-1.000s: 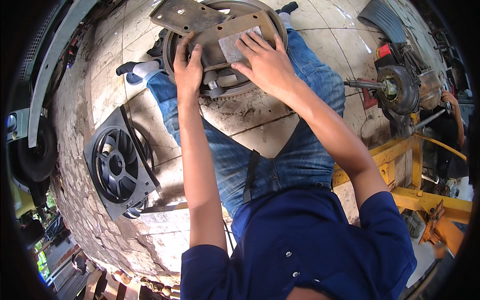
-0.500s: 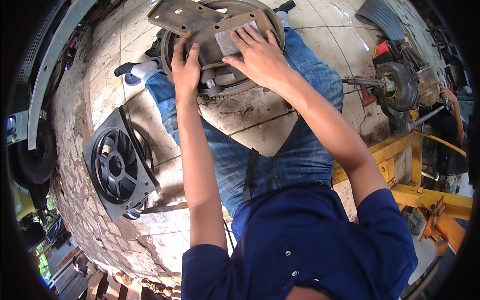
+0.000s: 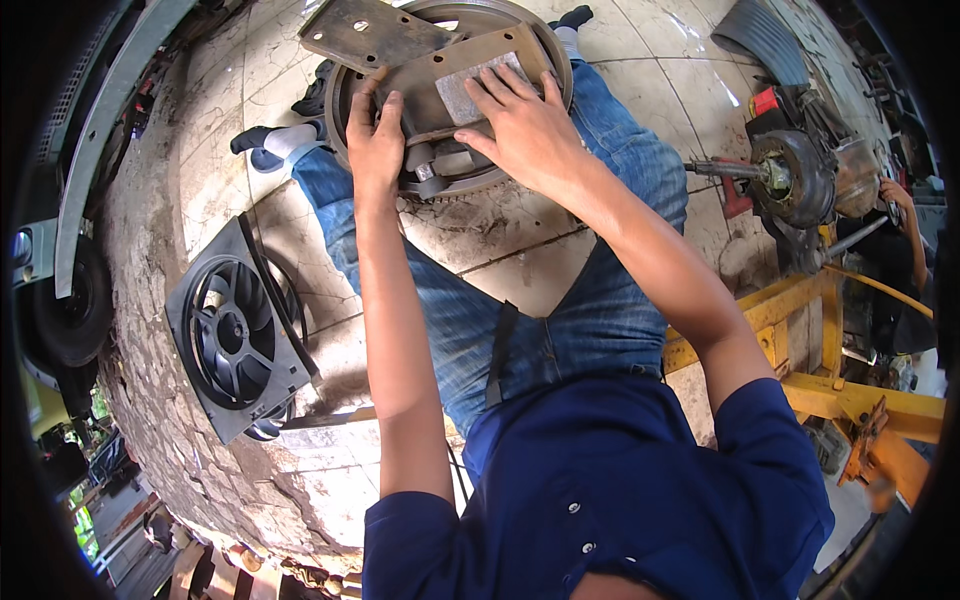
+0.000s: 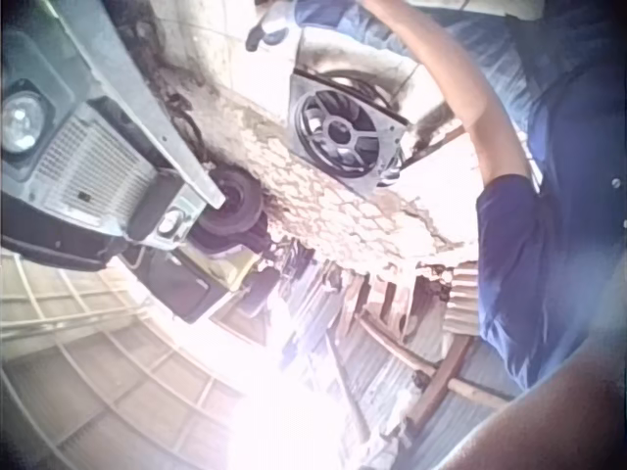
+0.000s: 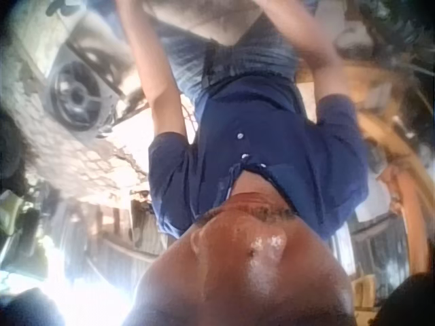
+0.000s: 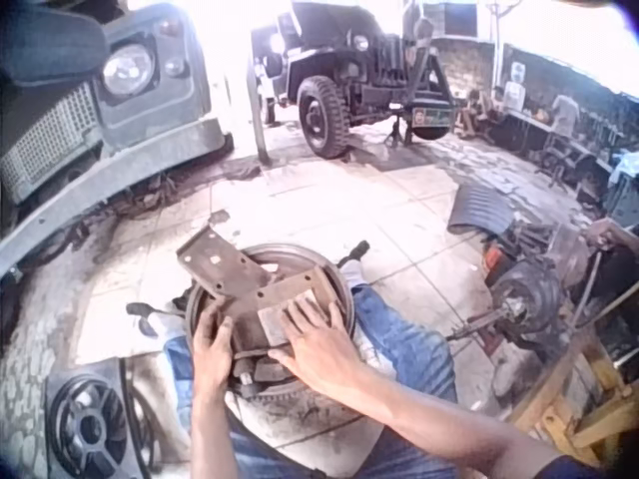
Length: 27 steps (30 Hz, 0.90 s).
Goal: The person sits on the floor and cleans a brake assembly using a wire brush and sandpaper. They scrub the metal surfaces and then sand the flat areas to remove rust and debris.
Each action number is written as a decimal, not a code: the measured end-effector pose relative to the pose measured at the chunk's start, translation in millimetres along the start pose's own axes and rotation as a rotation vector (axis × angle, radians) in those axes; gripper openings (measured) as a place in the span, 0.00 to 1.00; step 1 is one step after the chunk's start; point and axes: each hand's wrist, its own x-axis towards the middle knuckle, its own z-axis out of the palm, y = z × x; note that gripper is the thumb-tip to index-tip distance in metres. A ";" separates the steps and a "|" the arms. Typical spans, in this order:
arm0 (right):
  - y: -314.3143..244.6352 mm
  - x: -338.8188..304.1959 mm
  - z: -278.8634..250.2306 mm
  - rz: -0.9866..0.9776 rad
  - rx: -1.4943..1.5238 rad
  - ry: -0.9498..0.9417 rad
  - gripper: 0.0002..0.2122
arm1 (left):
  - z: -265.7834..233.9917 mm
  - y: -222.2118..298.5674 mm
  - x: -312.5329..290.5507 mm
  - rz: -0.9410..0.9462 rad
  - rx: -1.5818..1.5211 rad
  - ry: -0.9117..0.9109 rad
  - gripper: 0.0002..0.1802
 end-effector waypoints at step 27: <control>2.4 14.4 4.8 0.053 0.102 0.019 0.34 | 3.4 5.3 1.3 0.051 0.066 -0.002 0.20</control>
